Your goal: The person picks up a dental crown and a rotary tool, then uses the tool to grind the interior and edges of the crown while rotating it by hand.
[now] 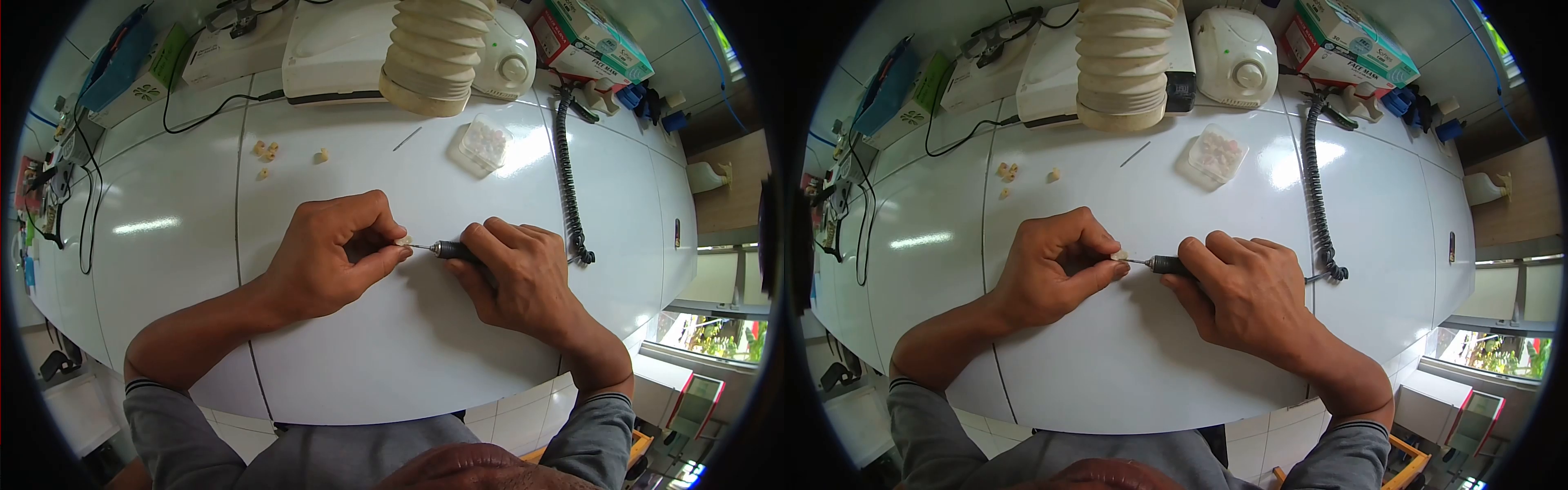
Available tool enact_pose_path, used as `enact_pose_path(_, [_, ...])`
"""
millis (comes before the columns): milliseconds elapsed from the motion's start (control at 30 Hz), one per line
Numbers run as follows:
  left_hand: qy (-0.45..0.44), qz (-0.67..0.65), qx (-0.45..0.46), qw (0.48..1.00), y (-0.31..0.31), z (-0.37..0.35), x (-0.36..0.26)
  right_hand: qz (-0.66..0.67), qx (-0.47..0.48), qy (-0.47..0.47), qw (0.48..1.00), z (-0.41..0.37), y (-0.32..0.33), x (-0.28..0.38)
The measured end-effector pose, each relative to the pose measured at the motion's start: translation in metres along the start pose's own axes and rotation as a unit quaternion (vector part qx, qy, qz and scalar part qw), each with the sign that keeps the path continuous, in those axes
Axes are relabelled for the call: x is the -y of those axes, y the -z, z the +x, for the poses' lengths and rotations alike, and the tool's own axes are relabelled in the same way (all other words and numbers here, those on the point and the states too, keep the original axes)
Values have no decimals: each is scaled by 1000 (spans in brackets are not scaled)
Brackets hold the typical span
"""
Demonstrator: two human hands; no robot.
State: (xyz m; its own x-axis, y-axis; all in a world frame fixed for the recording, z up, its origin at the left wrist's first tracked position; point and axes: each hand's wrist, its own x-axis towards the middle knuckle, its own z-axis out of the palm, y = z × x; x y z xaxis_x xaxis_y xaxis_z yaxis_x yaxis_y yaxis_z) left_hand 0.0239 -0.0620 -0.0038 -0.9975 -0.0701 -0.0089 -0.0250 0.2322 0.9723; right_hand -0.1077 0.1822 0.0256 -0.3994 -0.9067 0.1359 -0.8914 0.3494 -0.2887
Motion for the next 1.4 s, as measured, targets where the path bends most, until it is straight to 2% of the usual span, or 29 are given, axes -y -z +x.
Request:
enact_pose_path(67, [26,-6,6,1000,1,0,-1,9,-4,-10,1000,0,-1,-1])
enact_pose_path(767, [-19,3,-11,1000,0,-1,3,-27,1,-12,1000,-1,1,3])
enact_pose_path(1400, [-23,10,-12,1000,0,-1,2,-31,7,-11,999,-1,0,4])
